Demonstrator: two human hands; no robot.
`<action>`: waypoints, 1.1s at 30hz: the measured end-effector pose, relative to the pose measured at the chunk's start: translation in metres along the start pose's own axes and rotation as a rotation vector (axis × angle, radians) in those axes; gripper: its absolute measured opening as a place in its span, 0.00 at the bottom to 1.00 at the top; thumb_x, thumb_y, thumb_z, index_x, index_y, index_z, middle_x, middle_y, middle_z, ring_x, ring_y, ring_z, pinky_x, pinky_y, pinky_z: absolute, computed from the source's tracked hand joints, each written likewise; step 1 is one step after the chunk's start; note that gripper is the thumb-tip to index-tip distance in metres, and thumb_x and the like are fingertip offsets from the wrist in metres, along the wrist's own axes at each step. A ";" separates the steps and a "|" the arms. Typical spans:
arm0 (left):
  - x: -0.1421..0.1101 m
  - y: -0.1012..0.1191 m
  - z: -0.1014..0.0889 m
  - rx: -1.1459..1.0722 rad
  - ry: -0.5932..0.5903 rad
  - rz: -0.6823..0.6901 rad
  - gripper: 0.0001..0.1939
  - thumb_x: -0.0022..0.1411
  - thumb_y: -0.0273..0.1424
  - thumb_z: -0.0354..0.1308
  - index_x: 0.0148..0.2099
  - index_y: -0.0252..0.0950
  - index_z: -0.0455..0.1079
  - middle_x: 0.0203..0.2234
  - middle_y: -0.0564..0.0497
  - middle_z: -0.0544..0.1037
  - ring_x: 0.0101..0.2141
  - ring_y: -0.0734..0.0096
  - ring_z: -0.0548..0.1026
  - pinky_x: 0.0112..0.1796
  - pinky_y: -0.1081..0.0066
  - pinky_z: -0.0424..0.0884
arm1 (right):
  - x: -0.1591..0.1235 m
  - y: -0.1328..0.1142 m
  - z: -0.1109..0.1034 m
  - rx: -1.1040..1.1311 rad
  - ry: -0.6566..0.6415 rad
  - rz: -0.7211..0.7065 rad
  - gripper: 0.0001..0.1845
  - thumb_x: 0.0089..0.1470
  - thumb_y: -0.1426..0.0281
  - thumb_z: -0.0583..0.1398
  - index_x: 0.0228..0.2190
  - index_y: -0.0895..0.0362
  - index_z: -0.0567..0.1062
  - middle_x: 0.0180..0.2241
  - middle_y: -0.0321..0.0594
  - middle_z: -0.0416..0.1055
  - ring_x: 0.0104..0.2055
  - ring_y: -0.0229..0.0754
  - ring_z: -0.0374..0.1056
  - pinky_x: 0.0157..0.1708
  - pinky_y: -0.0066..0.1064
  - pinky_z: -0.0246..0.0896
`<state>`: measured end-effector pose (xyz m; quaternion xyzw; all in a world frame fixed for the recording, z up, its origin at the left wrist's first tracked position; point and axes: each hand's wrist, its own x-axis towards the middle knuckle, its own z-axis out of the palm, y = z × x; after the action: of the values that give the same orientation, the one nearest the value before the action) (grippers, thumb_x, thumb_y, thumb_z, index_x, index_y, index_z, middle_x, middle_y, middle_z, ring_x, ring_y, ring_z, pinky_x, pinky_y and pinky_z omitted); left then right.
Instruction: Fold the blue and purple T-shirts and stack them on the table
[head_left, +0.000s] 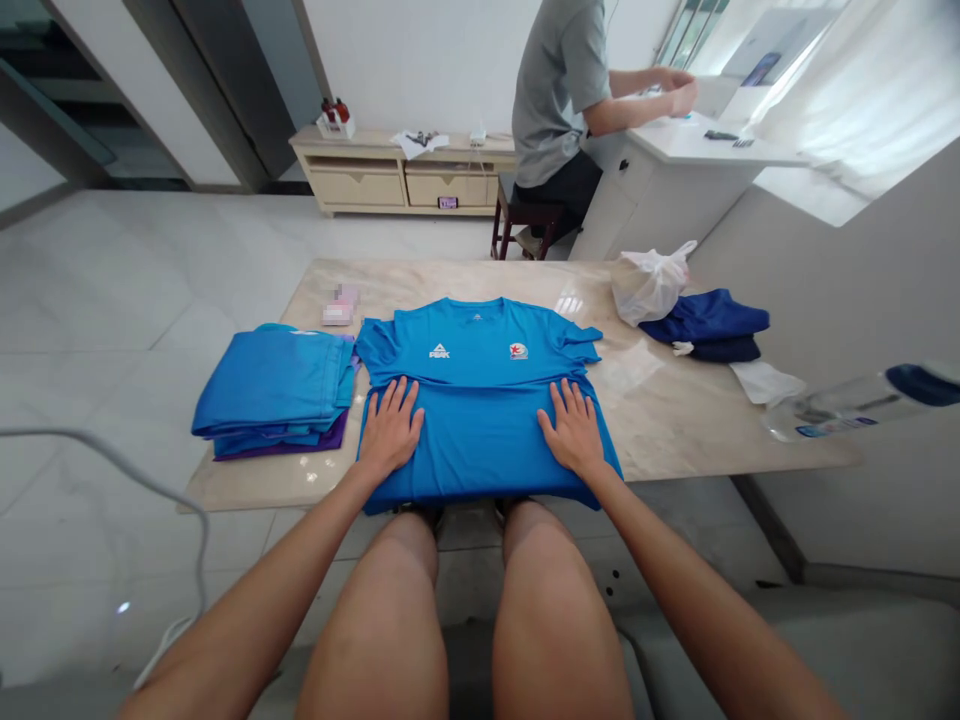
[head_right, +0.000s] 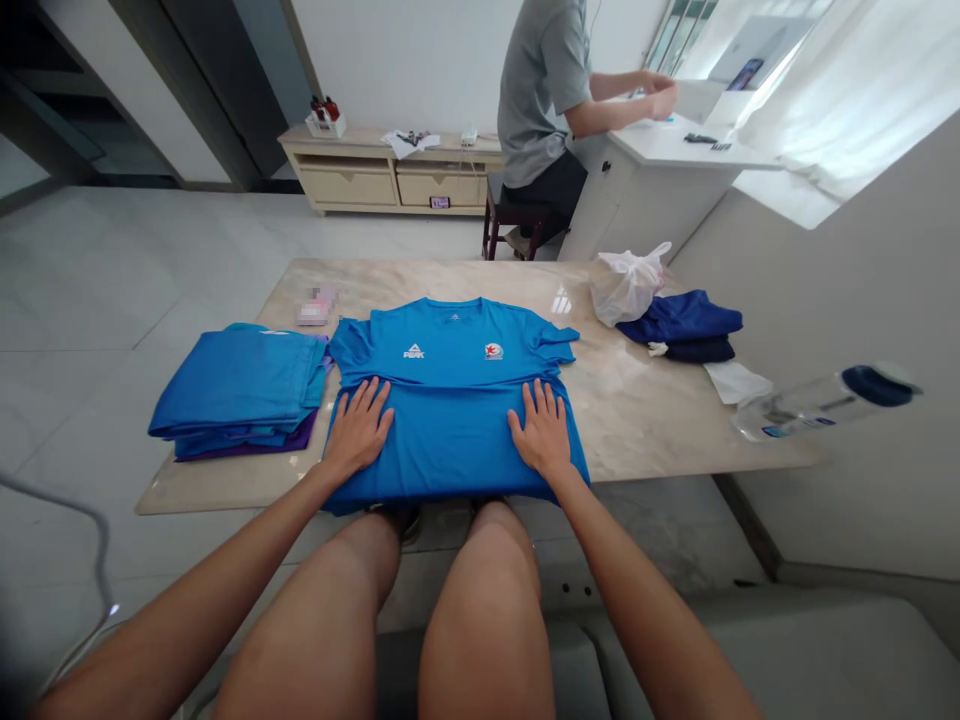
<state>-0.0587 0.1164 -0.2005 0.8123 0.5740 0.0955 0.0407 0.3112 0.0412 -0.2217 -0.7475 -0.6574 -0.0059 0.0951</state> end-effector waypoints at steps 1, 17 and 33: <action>0.004 0.000 -0.001 0.004 -0.002 0.004 0.34 0.81 0.42 0.39 0.82 0.37 0.56 0.79 0.41 0.56 0.78 0.49 0.54 0.75 0.41 0.48 | 0.004 0.002 0.000 -0.001 0.001 0.000 0.40 0.76 0.51 0.44 0.78 0.58 0.55 0.81 0.51 0.45 0.82 0.58 0.41 0.78 0.58 0.38; -0.071 0.026 -0.019 0.113 -0.063 -0.102 0.34 0.80 0.41 0.43 0.81 0.35 0.58 0.79 0.38 0.55 0.78 0.41 0.54 0.73 0.43 0.53 | -0.060 -0.009 -0.019 -0.020 -0.129 0.034 0.40 0.76 0.53 0.45 0.78 0.62 0.55 0.81 0.56 0.42 0.82 0.60 0.41 0.77 0.54 0.42; -0.033 -0.017 -0.027 -0.087 0.039 0.233 0.30 0.78 0.41 0.41 0.67 0.30 0.74 0.66 0.32 0.77 0.66 0.45 0.75 0.67 0.47 0.68 | 0.025 0.111 -0.053 0.245 0.059 0.339 0.26 0.64 0.65 0.61 0.61 0.61 0.76 0.49 0.54 0.76 0.54 0.57 0.71 0.61 0.46 0.64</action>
<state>-0.0903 0.0903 -0.1808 0.8689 0.4716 0.1402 0.0535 0.4298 0.0449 -0.1808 -0.8299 -0.5148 0.0683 0.2040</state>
